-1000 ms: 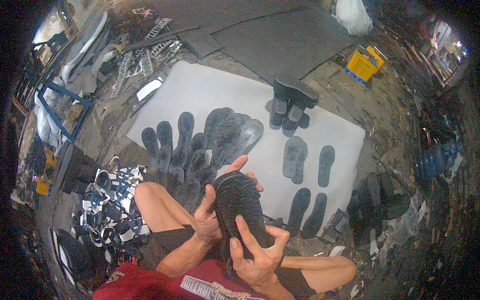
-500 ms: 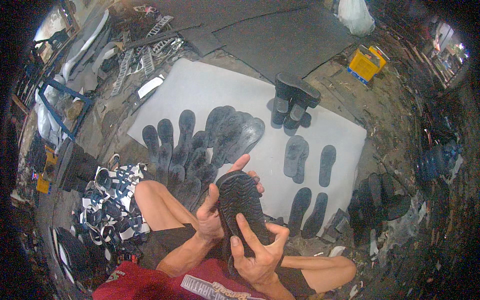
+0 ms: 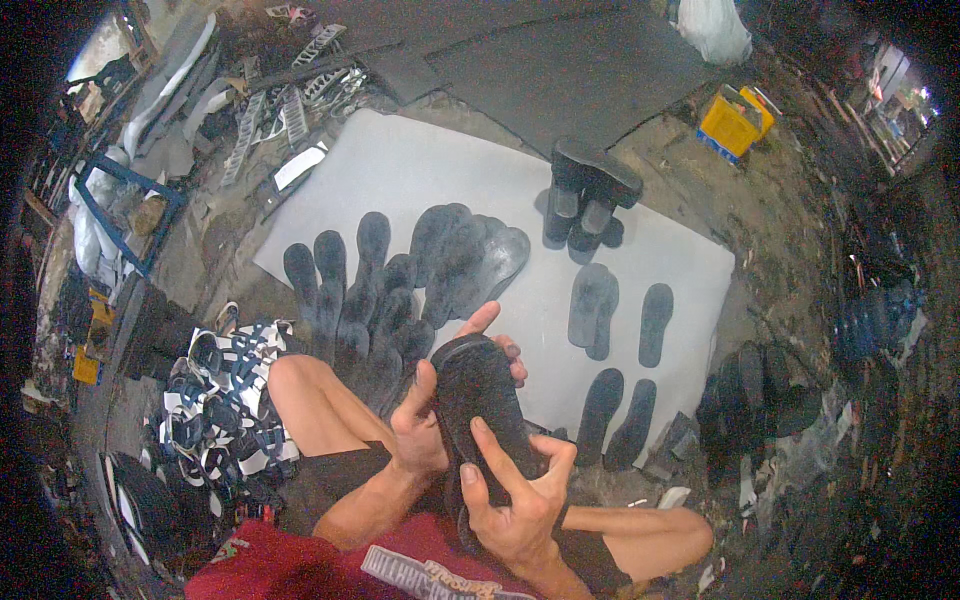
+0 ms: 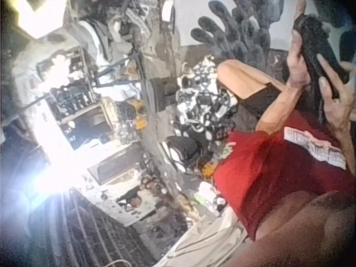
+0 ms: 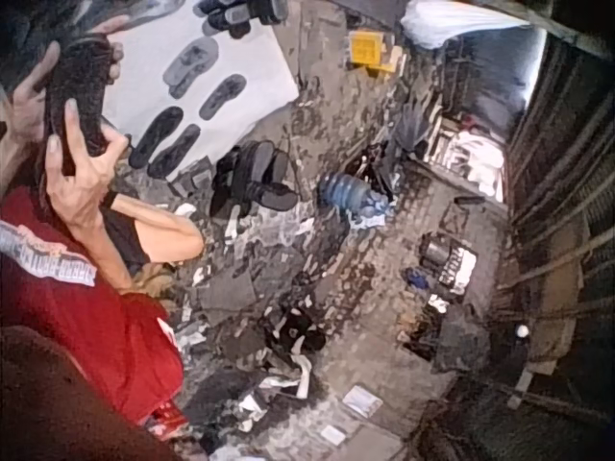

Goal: The person sits on the floor and repeatedly picks up black shoe soles and insoles, aligns them, and presses them together by hand. The person handles the parts one at a time, turning them over and stacking completed pairs on a white sheet.

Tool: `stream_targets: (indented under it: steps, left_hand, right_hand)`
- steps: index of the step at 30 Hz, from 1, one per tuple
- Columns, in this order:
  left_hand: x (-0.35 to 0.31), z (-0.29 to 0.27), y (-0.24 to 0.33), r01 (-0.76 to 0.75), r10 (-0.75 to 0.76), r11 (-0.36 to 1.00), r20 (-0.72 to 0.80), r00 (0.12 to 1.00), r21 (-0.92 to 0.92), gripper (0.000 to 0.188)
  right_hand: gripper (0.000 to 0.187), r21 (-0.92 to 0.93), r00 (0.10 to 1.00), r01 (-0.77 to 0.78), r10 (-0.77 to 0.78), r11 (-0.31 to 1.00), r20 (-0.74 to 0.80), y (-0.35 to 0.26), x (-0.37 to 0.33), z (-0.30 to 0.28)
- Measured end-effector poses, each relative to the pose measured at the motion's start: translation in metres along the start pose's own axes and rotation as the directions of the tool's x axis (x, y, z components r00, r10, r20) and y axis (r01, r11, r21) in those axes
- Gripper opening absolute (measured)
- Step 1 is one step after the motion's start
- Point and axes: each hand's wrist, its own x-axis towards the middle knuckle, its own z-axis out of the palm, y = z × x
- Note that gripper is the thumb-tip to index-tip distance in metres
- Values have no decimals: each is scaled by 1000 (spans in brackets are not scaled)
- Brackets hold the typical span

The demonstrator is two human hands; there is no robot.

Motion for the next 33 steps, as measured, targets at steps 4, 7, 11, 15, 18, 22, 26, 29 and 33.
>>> stream_targets:
  steps: [4, 7, 11, 15, 18, 22, 26, 29, 33]
  left_hand:
    - [-3, -1, 0, 2, -2, 1000, -3, 1000, 2, 90]
    - [0, -3, -1, -46, 47, 997, -10, 999, 54, 70]
    - [0, -6, -2, -36, 36, 998, 0, 999, 43, 50]
    - [2, -8, 0, -24, 27, 999, -92, 995, 25, 57]
    - [5, -15, 6, -24, 25, 1000, -133, 991, 7, 61]
    - [10, -16, 22, -269, 283, 957, -146, 948, 107, 63]
    - [10, -28, 19, -390, 403, 890, -5, 915, 236, 67]
    - [-16, -17, 12, -100, 103, 994, -141, 985, 31, 82]
    - [-47, -18, 7, 549, -586, 764, -10, 810, -340, 83]
  right_hand:
    - [47, 14, 1000, 4, -4, 1000, 10, 0, 2, -1]
    - [48, 15, 1000, 13, -13, 1000, 13, 2, 1, 0]
    - [54, 50, 998, -15, 12, 999, 66, 5, 0, 2]
    - [63, 71, 989, -18, 7, 997, 149, 11, 5, 2]
    - [70, 236, 960, -170, 107, 957, 258, 21, 12, -6]
    - [67, 678, 767, -625, 462, 386, 444, 47, -13, -9]
    - [57, 817, 651, -572, 565, -75, 508, 83, -33, 3]
    - [76, 865, 622, -471, 761, 174, 186, 107, -19, -13]
    - [56, 782, 742, -372, 666, 501, -74, 161, -4, -61]
